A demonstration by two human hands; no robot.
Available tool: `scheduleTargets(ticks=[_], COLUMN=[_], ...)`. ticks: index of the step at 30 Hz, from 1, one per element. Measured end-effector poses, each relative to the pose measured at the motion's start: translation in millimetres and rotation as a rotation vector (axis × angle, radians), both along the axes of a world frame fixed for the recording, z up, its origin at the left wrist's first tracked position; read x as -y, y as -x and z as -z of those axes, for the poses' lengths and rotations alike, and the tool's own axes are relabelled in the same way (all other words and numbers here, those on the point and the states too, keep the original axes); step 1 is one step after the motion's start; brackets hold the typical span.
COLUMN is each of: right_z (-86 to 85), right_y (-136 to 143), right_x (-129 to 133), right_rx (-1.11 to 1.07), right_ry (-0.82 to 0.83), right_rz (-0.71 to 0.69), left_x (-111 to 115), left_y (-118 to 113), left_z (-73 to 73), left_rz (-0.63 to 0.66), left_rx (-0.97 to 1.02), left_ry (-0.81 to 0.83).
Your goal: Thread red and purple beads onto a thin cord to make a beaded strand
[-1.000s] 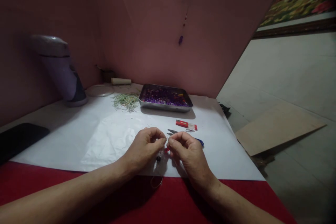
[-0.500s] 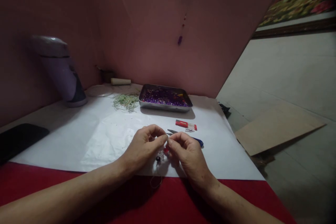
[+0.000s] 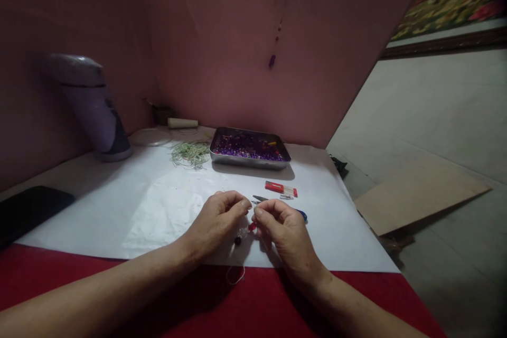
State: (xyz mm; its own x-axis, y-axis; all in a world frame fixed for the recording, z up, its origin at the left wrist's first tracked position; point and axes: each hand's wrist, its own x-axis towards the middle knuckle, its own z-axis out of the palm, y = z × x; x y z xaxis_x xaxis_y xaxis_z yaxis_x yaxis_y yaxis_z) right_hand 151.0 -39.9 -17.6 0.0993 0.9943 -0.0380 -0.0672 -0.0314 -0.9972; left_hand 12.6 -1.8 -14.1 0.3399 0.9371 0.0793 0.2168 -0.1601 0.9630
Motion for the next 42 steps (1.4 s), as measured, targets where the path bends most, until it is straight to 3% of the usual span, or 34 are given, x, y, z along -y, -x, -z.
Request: scheduleTargets(ticks=[10,17,25,33,42], right_z=[1.5,-1.0,-3.4,-2.7,-4.9], right_y=[0.3,0.7,-0.2,0.3,1.1], right_x=[0.9,3.1,3.3,2.3,3.7], right_rx=[-0.006,-0.051,-0.011,0.001,0.029], right_ry=[0.008,-0.007,-0.042,-0.027,-0.029], right_rz=[0.008,-0.016,-0.002,-0.013,-0.016], left_x=[2.5,-1.8,3.7,2.4,3.4], left_y=[-0.7,0.2,-2.1,-1.2,-2.1], left_z=[-4.4,2.5,-7.1,-3.8,-3.5], left_rz=[-0.013,-0.063,-0.056,-0.069,-0.019], left_rx=[-0.008,-0.034,0.044,0.061,0.145], left_ry=[0.007,0.022,0.053,0.018,0.160])
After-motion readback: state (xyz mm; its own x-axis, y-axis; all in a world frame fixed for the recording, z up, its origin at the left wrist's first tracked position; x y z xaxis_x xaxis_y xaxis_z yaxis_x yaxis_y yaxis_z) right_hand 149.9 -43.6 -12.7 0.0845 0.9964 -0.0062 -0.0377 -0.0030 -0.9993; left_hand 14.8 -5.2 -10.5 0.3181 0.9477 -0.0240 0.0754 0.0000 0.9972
